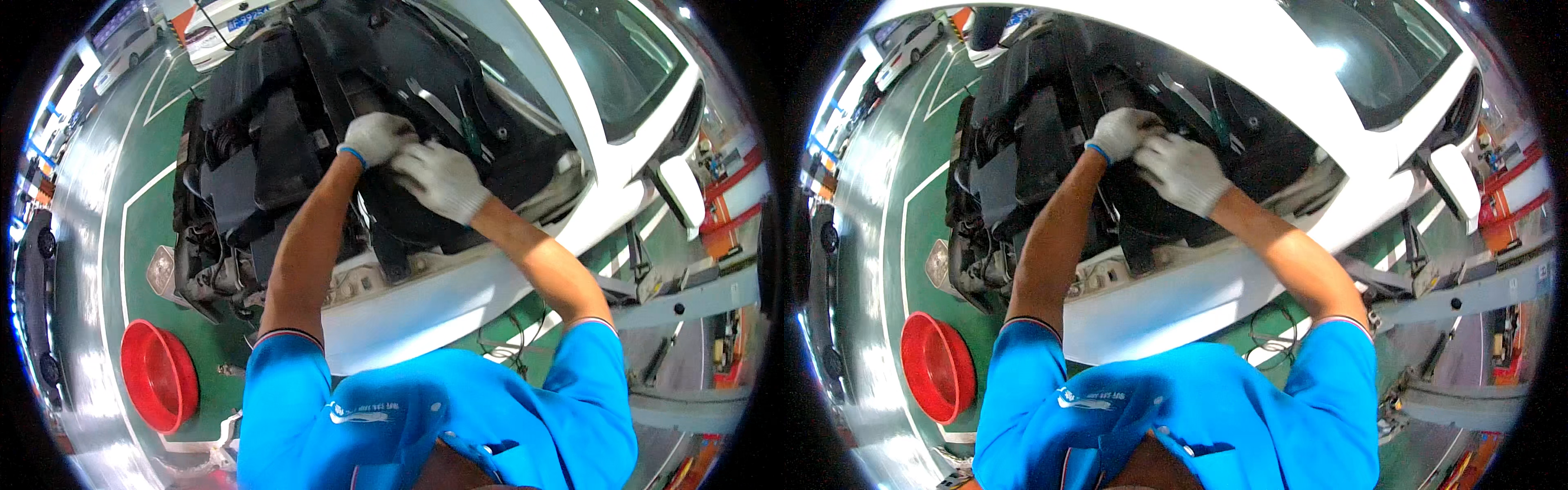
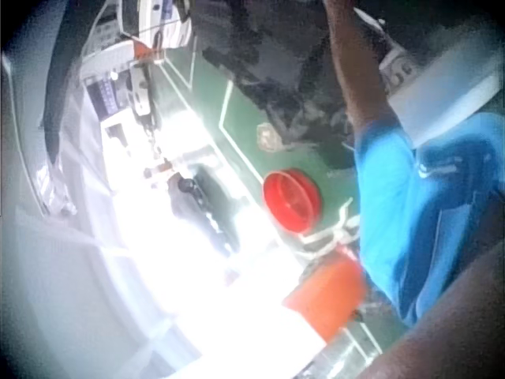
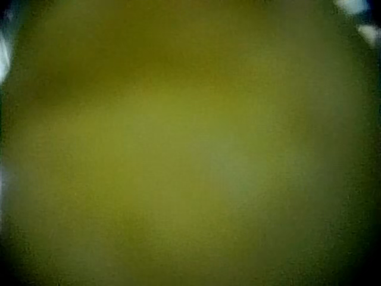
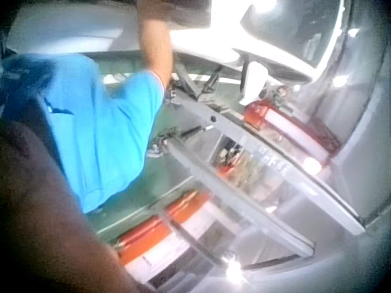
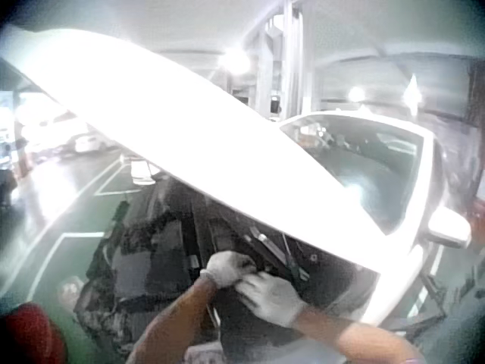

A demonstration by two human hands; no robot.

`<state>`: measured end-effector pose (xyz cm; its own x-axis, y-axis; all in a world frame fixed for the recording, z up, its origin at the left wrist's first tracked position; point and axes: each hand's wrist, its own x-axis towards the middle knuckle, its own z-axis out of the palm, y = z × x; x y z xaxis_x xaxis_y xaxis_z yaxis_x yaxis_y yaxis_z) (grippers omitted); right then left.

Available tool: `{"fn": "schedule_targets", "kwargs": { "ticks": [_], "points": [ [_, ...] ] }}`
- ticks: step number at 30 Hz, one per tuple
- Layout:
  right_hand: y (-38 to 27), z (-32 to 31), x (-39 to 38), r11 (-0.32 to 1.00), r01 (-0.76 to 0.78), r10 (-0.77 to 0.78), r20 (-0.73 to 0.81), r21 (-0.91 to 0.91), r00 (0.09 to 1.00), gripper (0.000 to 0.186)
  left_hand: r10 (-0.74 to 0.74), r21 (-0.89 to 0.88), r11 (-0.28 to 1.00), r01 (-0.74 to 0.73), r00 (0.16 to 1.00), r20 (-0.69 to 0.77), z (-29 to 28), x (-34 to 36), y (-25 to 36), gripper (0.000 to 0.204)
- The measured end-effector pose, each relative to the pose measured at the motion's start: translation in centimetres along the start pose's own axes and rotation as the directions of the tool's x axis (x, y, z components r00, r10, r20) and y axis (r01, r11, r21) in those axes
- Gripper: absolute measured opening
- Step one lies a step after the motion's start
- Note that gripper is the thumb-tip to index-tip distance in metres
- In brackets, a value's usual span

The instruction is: The person selects a wrench and screwdriver from a tool chest, then walks to a white car with its hood open. They use the tools to loosen and remove bolts from a black plastic cover in the engine bay, then remove the cover to access the components underneath.

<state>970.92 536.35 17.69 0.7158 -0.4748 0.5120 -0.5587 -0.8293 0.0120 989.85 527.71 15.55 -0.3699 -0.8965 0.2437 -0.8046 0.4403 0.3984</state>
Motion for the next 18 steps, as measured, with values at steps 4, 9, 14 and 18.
{"fn": "schedule_targets", "kwargs": {
  "ticks": [4, 9, 14, 18],
  "points": [
    [-1.4, -0.7, -0.4, 0.979, -0.122, 0.155, 0.212, -0.161, 0.965, 0.019, 0.019, -0.034, 0.999, -0.019, 1.0, -0.013, -0.3, -0.6, -0.1, 0.04],
    [3.5, -4.3, -4.8, 0.998, 0.015, -0.007, 0.149, -0.054, 0.989, 0.017, 0.001, -0.024, 1.0, -0.002, 1.0, -0.018, -0.6, -0.6, 0.6, 0.04],
    [1.1, -1.4, -3.7, 0.997, -0.072, 0.072, -0.014, 0.01, 0.997, 0.019, 0.081, 0.032, 0.996, -0.082, 0.996, 0.035, 1.5, 0.6, 0.8, 0.044],
    [0.1, -0.6, -3.6, 0.986, -0.166, 0.166, -0.071, 0.0, 0.984, 0.019, -0.357, -0.639, 0.634, 0.436, 0.898, 0.259, 1.2, 3.7, 1.3, 0.039]
  ]
}}
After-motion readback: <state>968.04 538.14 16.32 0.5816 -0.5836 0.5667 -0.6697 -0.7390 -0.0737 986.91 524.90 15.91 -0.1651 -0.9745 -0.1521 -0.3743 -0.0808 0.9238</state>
